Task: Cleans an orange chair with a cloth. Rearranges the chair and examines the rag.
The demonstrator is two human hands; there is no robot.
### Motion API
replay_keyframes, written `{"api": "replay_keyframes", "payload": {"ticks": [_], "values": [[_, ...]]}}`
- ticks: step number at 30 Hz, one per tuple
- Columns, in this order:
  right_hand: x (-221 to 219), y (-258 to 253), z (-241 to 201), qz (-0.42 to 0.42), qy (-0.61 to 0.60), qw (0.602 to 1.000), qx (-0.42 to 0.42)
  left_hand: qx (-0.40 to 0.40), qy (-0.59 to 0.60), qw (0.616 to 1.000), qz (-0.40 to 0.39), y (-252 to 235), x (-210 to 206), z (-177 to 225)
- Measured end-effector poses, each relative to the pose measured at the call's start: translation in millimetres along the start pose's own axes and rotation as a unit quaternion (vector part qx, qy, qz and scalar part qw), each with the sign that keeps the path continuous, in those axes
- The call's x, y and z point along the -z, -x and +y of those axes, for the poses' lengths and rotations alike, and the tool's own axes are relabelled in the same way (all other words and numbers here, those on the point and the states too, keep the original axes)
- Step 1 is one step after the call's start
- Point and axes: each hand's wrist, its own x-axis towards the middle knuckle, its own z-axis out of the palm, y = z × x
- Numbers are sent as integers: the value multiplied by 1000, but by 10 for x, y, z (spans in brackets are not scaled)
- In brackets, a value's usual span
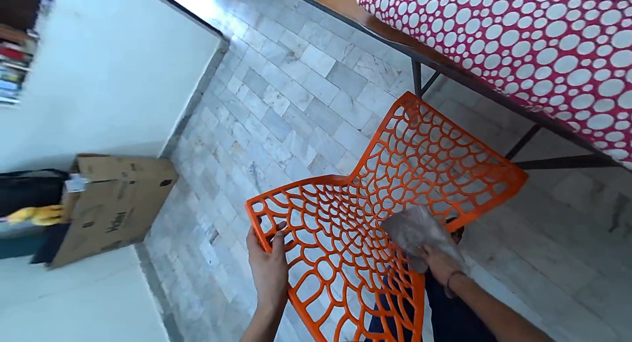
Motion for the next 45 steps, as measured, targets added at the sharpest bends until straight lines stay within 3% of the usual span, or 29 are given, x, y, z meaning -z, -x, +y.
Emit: {"api": "replay_keyframes", "payload": {"ticks": [4,11,15,20,23,27,30,32,34,38,40,43,45], "values": [[-92,-111,-208,-11,-48,998,-38,10,9,1000,5,9,-12,10],[333,-624,-877,-5,-77,997,-31,11,31,999,4,27,5,4],[798,-1095,-1514,54,-174,983,11,14,26,1000,-3,49,15,38],[1349,-1624,-2070,166,-310,935,56,20,26,999,-15,42,30,68],[1283,-1571,-1937,148,-225,959,89,19,34,999,-24,53,29,83],[668,-1086,-1075,-6,-85,993,86,9,39,998,-40,49,43,64],[219,-568,-402,-50,-80,995,33,1,42,998,-51,32,66,24],[148,-386,-290,-49,-97,994,-2,3,42,997,-57,27,69,23],[221,-418,-447,-59,-107,992,-18,5,45,997,-61,32,66,22],[598,-763,-1183,-50,-152,987,-16,1,51,996,-72,4,97,9],[827,-977,-1429,-11,-201,979,-13,-9,57,995,-81,-12,107,-32],[1170,-1320,-1774,87,-337,937,16,-5,63,993,-95,-38,119,-63],[1333,-1518,-2039,129,-359,923,45,1,65,993,-100,-44,135,-85]]}}
